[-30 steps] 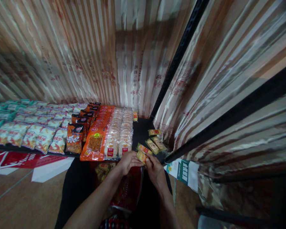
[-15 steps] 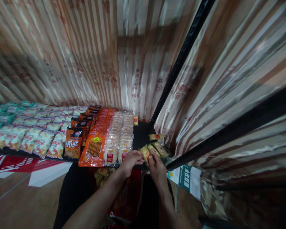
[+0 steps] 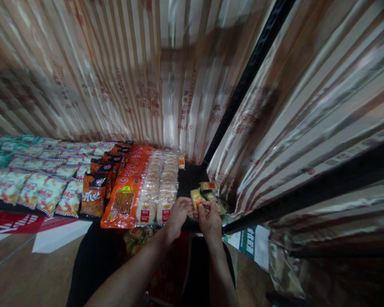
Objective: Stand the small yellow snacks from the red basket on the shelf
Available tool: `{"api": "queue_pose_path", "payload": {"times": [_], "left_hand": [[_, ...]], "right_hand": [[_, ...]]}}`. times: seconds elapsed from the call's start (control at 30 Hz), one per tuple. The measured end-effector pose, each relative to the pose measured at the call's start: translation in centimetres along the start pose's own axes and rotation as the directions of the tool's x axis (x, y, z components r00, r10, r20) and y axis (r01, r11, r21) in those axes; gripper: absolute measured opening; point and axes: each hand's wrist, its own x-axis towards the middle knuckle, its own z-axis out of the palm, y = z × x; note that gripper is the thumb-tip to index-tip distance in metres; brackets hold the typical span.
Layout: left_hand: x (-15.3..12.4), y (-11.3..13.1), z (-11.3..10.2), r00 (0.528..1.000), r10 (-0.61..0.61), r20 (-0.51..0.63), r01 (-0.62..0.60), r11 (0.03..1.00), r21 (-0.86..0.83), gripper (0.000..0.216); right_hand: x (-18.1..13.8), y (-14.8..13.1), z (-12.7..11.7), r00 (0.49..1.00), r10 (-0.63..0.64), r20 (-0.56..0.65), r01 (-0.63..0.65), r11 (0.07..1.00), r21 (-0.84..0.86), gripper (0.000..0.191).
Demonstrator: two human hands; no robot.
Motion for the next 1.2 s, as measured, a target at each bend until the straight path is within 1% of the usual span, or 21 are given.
{"api": "queue_pose_path", "payload": {"times": [0.17,0.3,0.4,0.47,0.53,0.6,0.7,0.83,1.0,1.07,1.2], "left_hand": [[0.4,0.4,0.2,1.000,0.027,-0.015,-0.026,0.998,0.052,0.019],[0.8,0.6,0.5,0.999,0.029,-0.030,-0.027,0.998,0.058,0.019],[1.2,0.9,0.8,0.999,0.035,-0.037,-0.032,0.997,0.074,0.020],[1.6,1.2,1.0,0.999,0.031,-0.044,-0.028,0.997,0.078,0.020],[2.0,1.3,1.2,0.998,0.034,-0.053,-0.030,0.996,0.083,0.020],[2.5,1.3,1.3,0.997,0.047,-0.063,-0.040,0.994,0.105,0.019],[3.5,1.2,1.4,0.995,0.055,-0.082,-0.042,0.988,0.149,0.020],[5.0,0.8,1.7,0.992,0.064,-0.111,-0.039,0.976,0.212,0.021],[7.0,0.2,2.1,0.991,0.085,-0.106,-0.053,0.961,0.272,0.017],[7.7,0.0,2.2,0.989,0.099,-0.109,-0.060,0.948,0.311,0.017],[8.6,0.1,2.5,0.990,0.106,-0.095,-0.069,0.939,0.336,0.023]], "right_hand": [[0.3,-0.6,0.4,1.000,-0.001,0.025,-0.001,0.997,0.082,0.032],[0.8,-1.1,0.6,0.999,0.028,0.031,-0.032,0.991,0.133,0.027],[1.3,-1.4,0.7,0.999,0.015,0.049,-0.021,0.993,0.120,0.028],[1.7,-1.6,0.7,0.999,-0.012,0.038,0.010,0.999,0.034,0.028],[2.1,-1.8,0.6,0.998,-0.056,0.017,0.058,0.994,-0.093,0.027],[2.5,-2.0,0.6,0.995,-0.097,0.009,0.097,0.973,-0.208,0.025],[3.2,-2.1,0.7,0.993,-0.115,0.019,0.115,0.941,-0.318,0.022],[3.9,-2.3,1.1,0.994,-0.108,0.013,0.103,0.903,-0.417,0.025],[4.8,-2.6,1.5,0.994,-0.092,0.062,0.111,0.852,-0.512,0.040],[5.2,-2.6,1.7,0.993,-0.098,0.062,0.116,0.833,-0.540,0.040],[6.0,-2.7,2.0,0.993,-0.092,0.077,0.120,0.795,-0.594,0.041]]}}
